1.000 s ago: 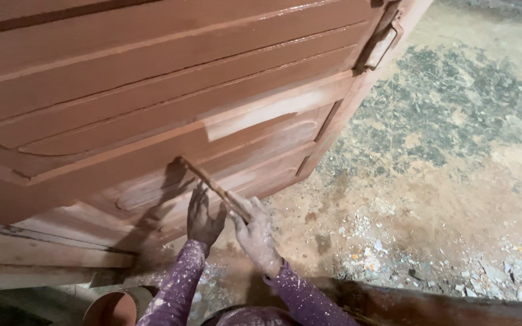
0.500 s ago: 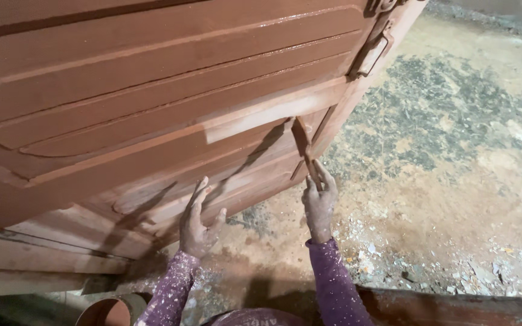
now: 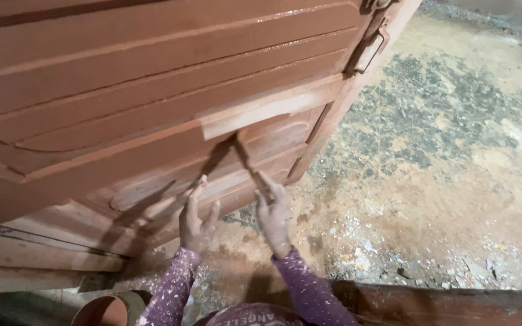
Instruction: The person paints a wooden door with a reddish-brown coating, using a brush to cover the recessed panels, rails, and edges, dipping the brush into a small bowl of paint and steadying the door with the other hand while working across different sections of the door.
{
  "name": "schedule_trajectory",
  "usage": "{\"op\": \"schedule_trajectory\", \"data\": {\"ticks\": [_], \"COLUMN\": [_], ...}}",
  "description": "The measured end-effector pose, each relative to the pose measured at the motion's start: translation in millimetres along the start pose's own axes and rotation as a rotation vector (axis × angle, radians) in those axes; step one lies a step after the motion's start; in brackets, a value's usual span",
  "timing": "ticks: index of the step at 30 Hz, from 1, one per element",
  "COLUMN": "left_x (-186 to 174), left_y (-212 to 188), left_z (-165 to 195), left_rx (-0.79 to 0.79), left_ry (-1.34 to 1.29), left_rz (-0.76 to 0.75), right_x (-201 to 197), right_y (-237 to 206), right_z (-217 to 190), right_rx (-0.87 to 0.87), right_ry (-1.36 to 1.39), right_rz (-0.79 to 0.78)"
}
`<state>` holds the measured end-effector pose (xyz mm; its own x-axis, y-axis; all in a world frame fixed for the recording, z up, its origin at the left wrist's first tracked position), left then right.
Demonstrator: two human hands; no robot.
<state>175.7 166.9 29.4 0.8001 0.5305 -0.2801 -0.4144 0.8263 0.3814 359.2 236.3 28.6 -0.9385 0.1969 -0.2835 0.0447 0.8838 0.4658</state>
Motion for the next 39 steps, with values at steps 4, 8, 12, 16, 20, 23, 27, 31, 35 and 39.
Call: {"op": "schedule_trajectory", "data": {"ticks": [4,8,12,16,20,23,27,31,35,39], "left_x": [5,4,0,-7,-13,-17,-22,-26,-31,-31], "left_y": [-9,-9,-6,-5,-7,-9,-9,-6,-7,-7], "left_z": [-16,-19,-14,-5,1,0,-5,-8,-6,-7], "left_rx": [-0.124,-0.076,-0.041,0.005,-0.080,-0.105,-0.014,-0.006,-0.009,-0.070], "left_ry": [-0.134,-0.256,-0.189,-0.029,-0.056,-0.111,-0.107,-0.101,-0.103,-0.213], "left_rz": [0.145,0.184,0.169,0.188,0.175,0.172,0.198,0.185,0.176,0.175], "right_x": [16,15,16,-5,-39,-60,-63,-40,-7,17], "right_y": [-28,-35,-18,5,29,42,48,40,15,-10], "right_z": [-20,-25,-3,16,21,16,12,11,1,-16], "right_rx": [0.104,-0.009,0.102,0.024,0.253,0.373,0.388,0.285,0.074,0.138], "right_ry": [0.019,-0.032,0.077,0.138,0.157,0.161,0.224,0.108,0.144,0.174], "right_rz": [-0.176,-0.201,-0.143,-0.019,0.055,0.146,0.206,0.105,0.056,-0.037]}}
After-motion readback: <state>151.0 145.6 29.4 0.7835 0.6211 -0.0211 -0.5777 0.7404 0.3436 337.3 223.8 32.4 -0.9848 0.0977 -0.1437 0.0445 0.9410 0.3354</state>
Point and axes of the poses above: each hand's wrist, its own y-axis towards the middle knuckle, its own x-axis out of the palm, z = x × y, the point moved 2 cm from there along y, towards the middle knuckle, and after that the axes turned 4 degrees about z, right-handed, at the moved point
